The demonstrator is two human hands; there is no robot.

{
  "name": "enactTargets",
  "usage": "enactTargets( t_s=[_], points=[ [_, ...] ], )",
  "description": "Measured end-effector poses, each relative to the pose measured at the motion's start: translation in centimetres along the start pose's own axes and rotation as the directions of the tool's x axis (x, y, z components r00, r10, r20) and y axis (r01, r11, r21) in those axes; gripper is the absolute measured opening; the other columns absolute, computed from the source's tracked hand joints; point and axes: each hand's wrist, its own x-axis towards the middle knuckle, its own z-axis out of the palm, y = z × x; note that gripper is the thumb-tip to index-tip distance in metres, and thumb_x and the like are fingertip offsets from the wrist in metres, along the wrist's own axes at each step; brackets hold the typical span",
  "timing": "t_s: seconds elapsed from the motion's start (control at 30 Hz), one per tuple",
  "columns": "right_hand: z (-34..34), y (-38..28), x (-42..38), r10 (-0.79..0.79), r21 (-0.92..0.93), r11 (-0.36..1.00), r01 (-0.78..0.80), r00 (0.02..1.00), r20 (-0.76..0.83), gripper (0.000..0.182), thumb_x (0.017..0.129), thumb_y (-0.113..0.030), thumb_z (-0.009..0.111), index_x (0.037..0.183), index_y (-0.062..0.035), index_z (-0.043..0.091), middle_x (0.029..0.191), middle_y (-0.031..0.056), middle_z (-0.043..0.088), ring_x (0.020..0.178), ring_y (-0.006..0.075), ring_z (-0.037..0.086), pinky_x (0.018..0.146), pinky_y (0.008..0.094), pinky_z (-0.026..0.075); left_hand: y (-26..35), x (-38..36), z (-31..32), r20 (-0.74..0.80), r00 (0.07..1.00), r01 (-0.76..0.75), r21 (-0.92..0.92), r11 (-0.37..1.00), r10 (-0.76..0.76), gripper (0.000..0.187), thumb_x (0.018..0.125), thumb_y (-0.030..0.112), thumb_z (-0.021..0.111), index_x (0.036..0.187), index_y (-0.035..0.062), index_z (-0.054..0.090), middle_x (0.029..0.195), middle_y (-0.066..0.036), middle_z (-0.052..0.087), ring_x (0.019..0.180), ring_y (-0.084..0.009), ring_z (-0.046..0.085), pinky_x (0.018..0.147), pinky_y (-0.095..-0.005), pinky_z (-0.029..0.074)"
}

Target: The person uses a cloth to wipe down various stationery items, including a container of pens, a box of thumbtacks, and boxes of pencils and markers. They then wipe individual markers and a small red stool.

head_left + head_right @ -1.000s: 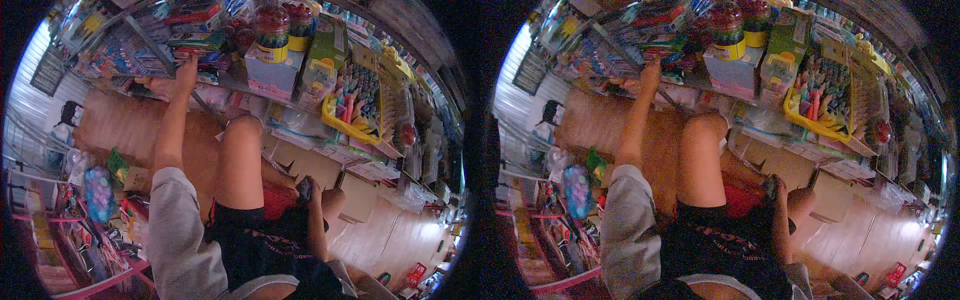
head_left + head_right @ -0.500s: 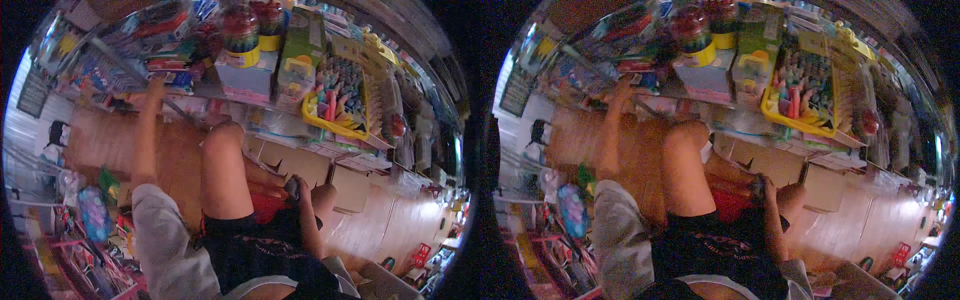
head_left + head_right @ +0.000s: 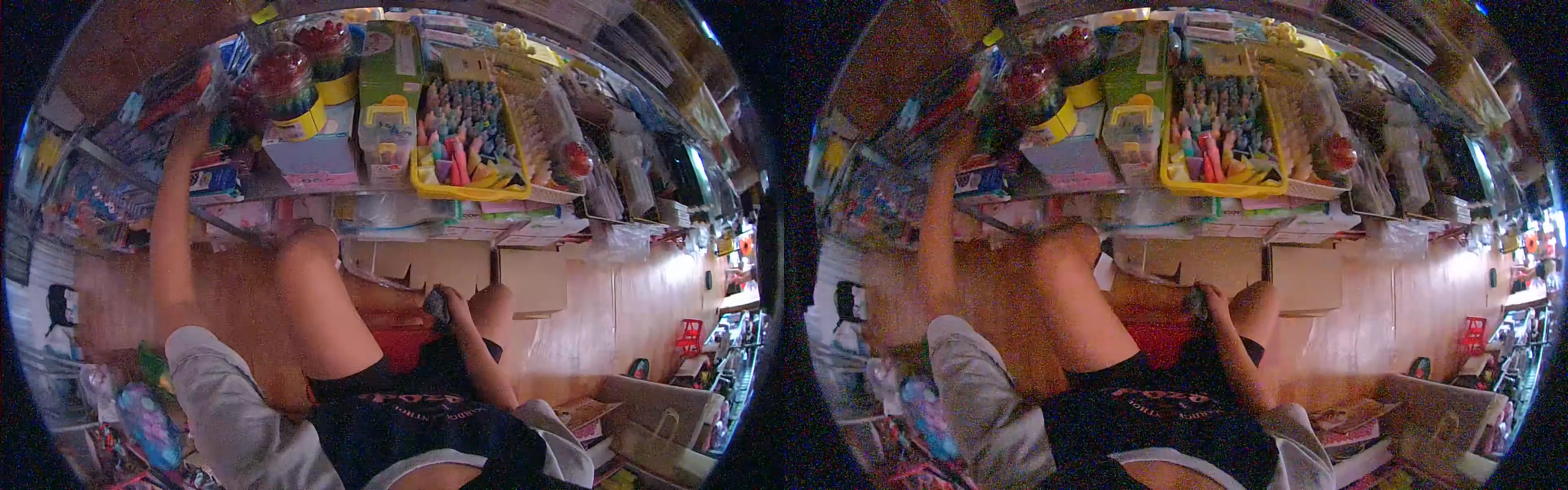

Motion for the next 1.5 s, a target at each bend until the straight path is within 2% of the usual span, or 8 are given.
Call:
enactTargets(
  t_s=[0.2,0.83,1.03,1.1,1.17,1.23,1.43,1.5],
  points=[
    [0.8,-1.1,-0.9,0.187,0.261,0.947,-0.185,0.982,0.018,0.024,0.079,-0.018,0.047,0.089,0.0011,0.057,0.08,0.0058,0.058,0.071,0.0143,0.054,0.063,0.025,0.043,1.0,-0.6,-1.8,0.057,0.995,0.074,0.111,0.991,-0.081,0.041,0.072,0.003,0.039,0.112,0.007,0.042,0.105,-0.017,0.049,0.096,-0.0315,0.048,0.083,-0.0407,0.037],
    [1.2,-0.6,-0.7,0.143,0.125,0.981,-0.147,0.989,0.04,0.026,0.078,-0.025,0.046,0.088,-0.0029,0.057,0.074,0.0051,0.056,0.061,0.0156,0.054,0.055,0.0248,0.043,1.4,-10.3,-8.9,-0.318,0.946,0.04,-0.054,0.998,-0.055,0.047,0.063,0.001,0.053,0.109,0.0053,0.043,0.109,-0.013,0.046,0.097,-0.0337,0.046,0.082,-0.0368,0.038],
    [-0.7,2.6,2.9,0.361,0.259,0.876,-0.408,0.909,0.209,0.029,0.08,-0.031,0.044,0.089,-0.0058,0.056,0.073,0.0062,0.056,0.059,0.0182,0.053,0.051,0.025,0.044,7.3,-19.1,-16.4,-0.424,0.858,0.081,-0.445,0.892,-0.289,0.049,0.063,0.001,0.059,0.108,0.0055,0.042,0.114,-0.013,0.042,0.101,-0.0286,0.044,0.085,-0.0348,0.038],
    [-0.9,2.8,2.3,0.213,0.452,0.839,-0.303,0.947,0.241,0.033,0.081,-0.03,0.044,0.094,-0.001,0.053,0.085,0.0088,0.057,0.075,0.0201,0.055,0.067,0.0303,0.046,9.3,-21.3,-17.0,-0.641,0.597,-0.236,-0.714,0.659,-0.481,0.05,0.066,0.004,0.062,0.111,0.0065,0.039,0.113,-0.013,0.043,0.104,-0.0251,0.043,0.086,-0.0365,0.037],
    [-1.6,3.6,2.4,0.069,0.519,0.821,-0.238,0.944,0.324,0.037,0.082,-0.034,0.043,0.099,-0.0019,0.05,0.088,0.0096,0.056,0.078,0.0211,0.054,0.071,0.0312,0.045,11.6,-22.8,-16.2,-0.482,0.508,-0.459,-0.853,0.249,-0.714,0.058,0.066,0.007,0.065,0.116,0.0078,0.035,0.112,-0.013,0.043,0.108,-0.0247,0.039,0.087,-0.037,0.036],
    [1.0,-3.7,-1.6,0.013,0.619,0.72,-0.315,0.897,0.442,0.04,0.082,-0.037,0.041,0.101,-0.0027,0.049,0.09,0.01,0.055,0.081,0.0227,0.053,0.073,0.0327,0.043,14.7,-22.7,-14.1,-0.164,0.545,-0.764,-0.501,-0.406,-0.822,0.064,0.071,0.026,0.061,0.123,0.0146,0.027,0.122,-0.012,0.034,0.116,-0.0298,0.029,0.091,-0.0491,0.03],
    [0.8,-14.3,-6.7,-0.243,0.658,0.749,0.076,0.956,0.166,0.038,0.079,-0.029,0.044,0.106,-0.0022,0.046,0.094,0.0096,0.054,0.083,0.0232,0.053,0.072,0.0338,0.044,24.4,-18.6,-13.4,0.14,0.865,-0.479,-0.051,-0.876,-0.482,0.05,0.082,0.04,0.04,0.122,0.0132,0.029,0.121,-0.011,0.036,0.112,-0.0327,0.033,0.087,-0.0564,0.031],
    [-0.7,-16.9,-6.3,-0.516,0.37,0.778,0.508,0.852,-0.085,0.04,0.078,-0.022,0.047,0.112,-0.0022,0.043,0.1,0.0104,0.053,0.09,0.0214,0.051,0.075,0.0337,0.043,26.0,-16.9,-12.3,0.134,0.949,-0.268,-0.141,-0.953,-0.287,0.055,0.082,0.047,0.033,0.119,0.0069,0.033,0.109,-0.011,0.047,0.096,-0.027,0.048,0.081,-0.0449,0.04]
  ],
)
